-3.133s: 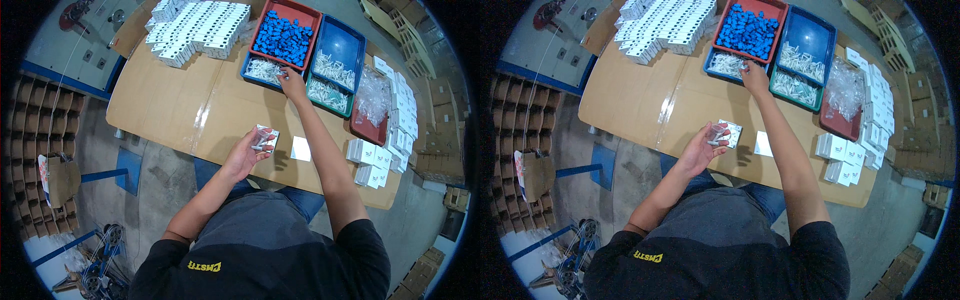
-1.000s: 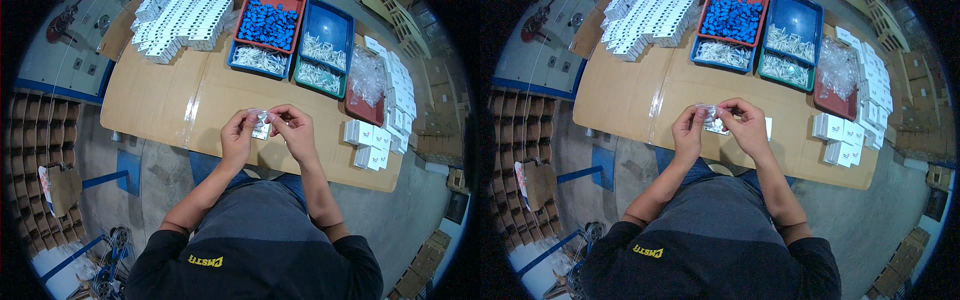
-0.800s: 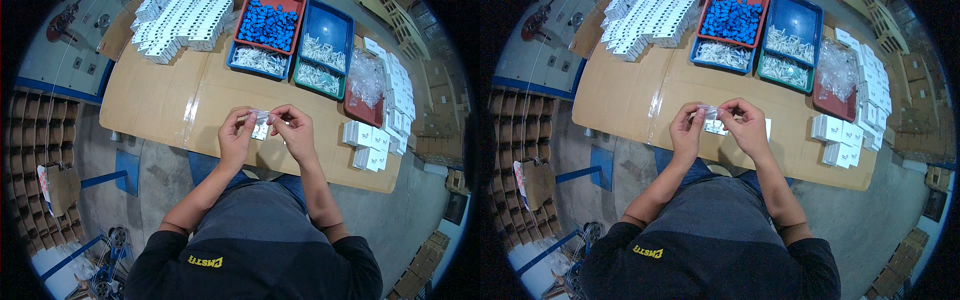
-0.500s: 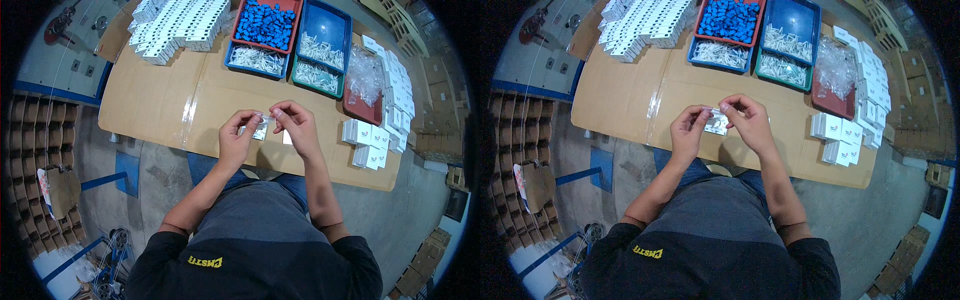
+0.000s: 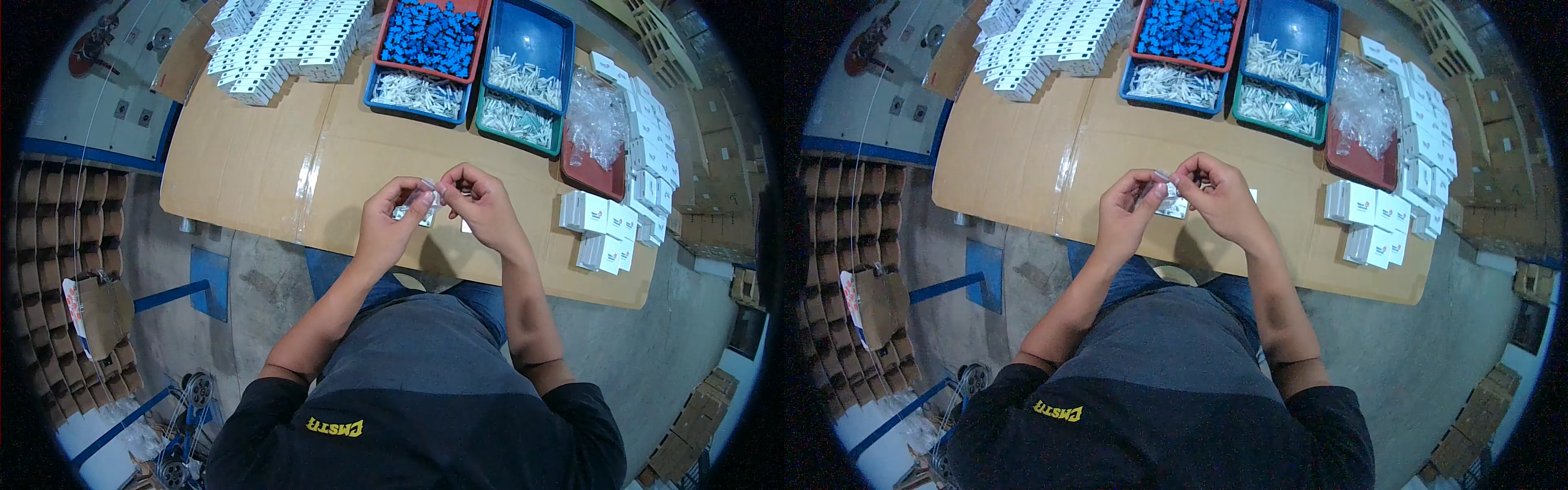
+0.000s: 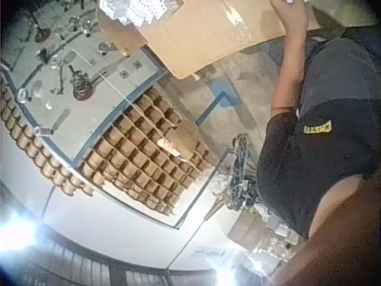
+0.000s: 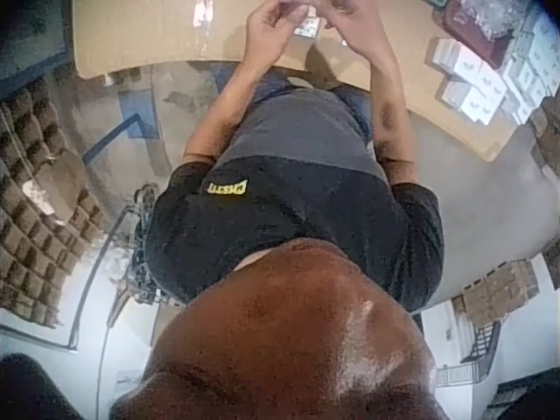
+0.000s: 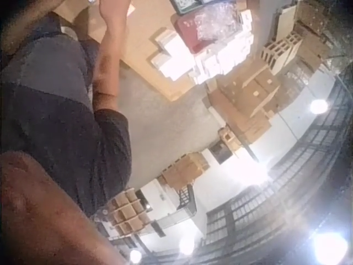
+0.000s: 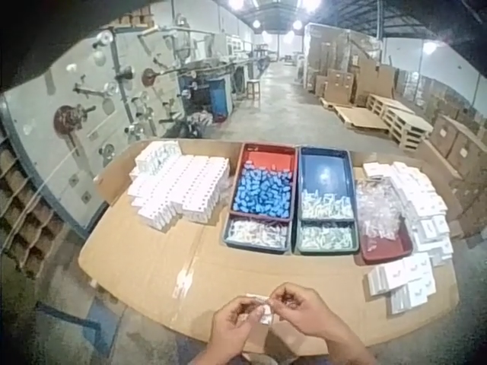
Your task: The recorder is seen packing some products into small white boxes.
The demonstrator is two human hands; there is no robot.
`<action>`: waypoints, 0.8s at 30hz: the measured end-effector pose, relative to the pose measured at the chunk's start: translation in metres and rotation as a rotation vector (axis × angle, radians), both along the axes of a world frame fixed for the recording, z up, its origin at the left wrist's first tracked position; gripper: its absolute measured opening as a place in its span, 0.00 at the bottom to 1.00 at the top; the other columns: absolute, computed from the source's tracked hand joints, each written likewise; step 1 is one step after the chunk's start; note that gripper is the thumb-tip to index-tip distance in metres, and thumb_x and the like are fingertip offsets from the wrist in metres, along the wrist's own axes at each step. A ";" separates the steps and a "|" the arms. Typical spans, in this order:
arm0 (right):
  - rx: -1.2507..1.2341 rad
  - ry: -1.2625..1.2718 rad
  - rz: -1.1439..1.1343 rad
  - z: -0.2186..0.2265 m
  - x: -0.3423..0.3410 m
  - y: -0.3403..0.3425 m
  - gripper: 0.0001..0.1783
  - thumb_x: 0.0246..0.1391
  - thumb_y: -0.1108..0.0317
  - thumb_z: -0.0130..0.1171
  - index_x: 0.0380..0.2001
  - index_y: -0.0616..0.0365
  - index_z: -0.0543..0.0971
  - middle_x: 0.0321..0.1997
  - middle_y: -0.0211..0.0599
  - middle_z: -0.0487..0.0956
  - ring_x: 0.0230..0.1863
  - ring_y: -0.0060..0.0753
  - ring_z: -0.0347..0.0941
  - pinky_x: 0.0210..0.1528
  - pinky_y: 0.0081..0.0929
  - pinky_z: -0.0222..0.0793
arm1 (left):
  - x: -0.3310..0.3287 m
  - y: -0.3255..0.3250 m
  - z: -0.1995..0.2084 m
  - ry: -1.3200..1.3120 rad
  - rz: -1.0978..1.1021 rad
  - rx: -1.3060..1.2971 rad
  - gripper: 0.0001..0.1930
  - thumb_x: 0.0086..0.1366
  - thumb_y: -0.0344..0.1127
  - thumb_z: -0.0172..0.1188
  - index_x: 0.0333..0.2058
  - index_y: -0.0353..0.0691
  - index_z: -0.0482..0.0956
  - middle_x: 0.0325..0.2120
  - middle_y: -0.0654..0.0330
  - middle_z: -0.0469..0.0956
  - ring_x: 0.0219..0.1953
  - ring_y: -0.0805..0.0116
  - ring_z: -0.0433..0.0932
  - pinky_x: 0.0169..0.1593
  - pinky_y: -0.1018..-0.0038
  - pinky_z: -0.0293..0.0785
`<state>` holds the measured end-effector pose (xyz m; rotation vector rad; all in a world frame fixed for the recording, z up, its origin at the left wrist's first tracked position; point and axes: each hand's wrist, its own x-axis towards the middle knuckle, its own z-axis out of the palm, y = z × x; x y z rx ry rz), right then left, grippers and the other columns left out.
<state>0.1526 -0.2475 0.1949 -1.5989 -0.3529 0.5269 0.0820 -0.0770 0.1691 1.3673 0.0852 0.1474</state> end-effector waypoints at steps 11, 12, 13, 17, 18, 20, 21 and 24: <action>0.196 0.102 -0.203 0.000 -0.021 0.011 0.08 0.62 0.71 0.63 0.42 0.63 0.82 0.34 0.31 0.82 0.32 0.15 0.76 0.28 0.16 0.74 | 0.001 -0.002 0.007 0.040 0.144 -0.142 0.07 0.71 0.29 0.60 0.44 0.33 0.78 0.38 0.63 0.80 0.42 0.77 0.78 0.48 0.79 0.74; 0.164 0.064 -0.216 0.000 -0.022 0.012 0.08 0.61 0.72 0.63 0.41 0.63 0.83 0.34 0.30 0.82 0.32 0.15 0.76 0.28 0.16 0.74 | 0.000 -0.003 0.006 0.035 0.142 -0.154 0.07 0.71 0.29 0.60 0.44 0.33 0.78 0.38 0.63 0.80 0.42 0.77 0.78 0.48 0.79 0.75; 0.163 0.063 -0.215 0.000 -0.022 0.013 0.08 0.61 0.72 0.63 0.41 0.63 0.83 0.34 0.30 0.82 0.32 0.15 0.76 0.28 0.16 0.74 | 0.000 -0.003 0.005 0.029 0.139 -0.166 0.07 0.71 0.29 0.60 0.44 0.33 0.78 0.38 0.63 0.80 0.42 0.77 0.78 0.48 0.79 0.75; 0.114 0.041 -0.242 0.001 -0.023 0.016 0.07 0.60 0.72 0.64 0.40 0.63 0.83 0.33 0.28 0.82 0.32 0.14 0.75 0.28 0.14 0.73 | 0.000 -0.004 0.003 0.017 0.150 -0.162 0.07 0.71 0.30 0.60 0.44 0.33 0.78 0.38 0.63 0.80 0.42 0.77 0.78 0.48 0.79 0.75; 0.111 0.038 -0.237 0.002 -0.024 0.017 0.07 0.60 0.72 0.64 0.39 0.63 0.83 0.32 0.28 0.81 0.32 0.13 0.74 0.27 0.13 0.72 | 0.001 -0.003 0.003 0.017 0.147 -0.153 0.07 0.71 0.29 0.60 0.44 0.33 0.78 0.38 0.63 0.80 0.42 0.77 0.78 0.48 0.79 0.75; 0.099 0.023 -0.236 0.003 -0.024 0.018 0.06 0.60 0.72 0.64 0.39 0.63 0.83 0.32 0.27 0.81 0.31 0.13 0.73 0.27 0.13 0.71 | 0.000 -0.003 0.003 0.018 0.147 -0.144 0.07 0.71 0.29 0.61 0.44 0.33 0.78 0.38 0.62 0.80 0.42 0.77 0.78 0.48 0.78 0.75; 0.088 0.006 -0.236 0.003 -0.025 0.019 0.06 0.60 0.72 0.64 0.38 0.63 0.83 0.31 0.27 0.81 0.30 0.12 0.72 0.26 0.12 0.69 | -0.001 -0.003 0.001 0.024 0.149 -0.145 0.07 0.71 0.30 0.61 0.44 0.33 0.78 0.38 0.62 0.80 0.42 0.77 0.78 0.48 0.78 0.75; 0.031 -0.055 -0.250 0.005 -0.025 0.017 0.05 0.60 0.73 0.64 0.37 0.63 0.82 0.30 0.26 0.80 0.29 0.11 0.71 0.25 0.12 0.66 | -0.001 -0.003 0.000 0.031 0.143 -0.126 0.07 0.71 0.30 0.61 0.44 0.33 0.78 0.38 0.63 0.80 0.42 0.77 0.78 0.48 0.78 0.75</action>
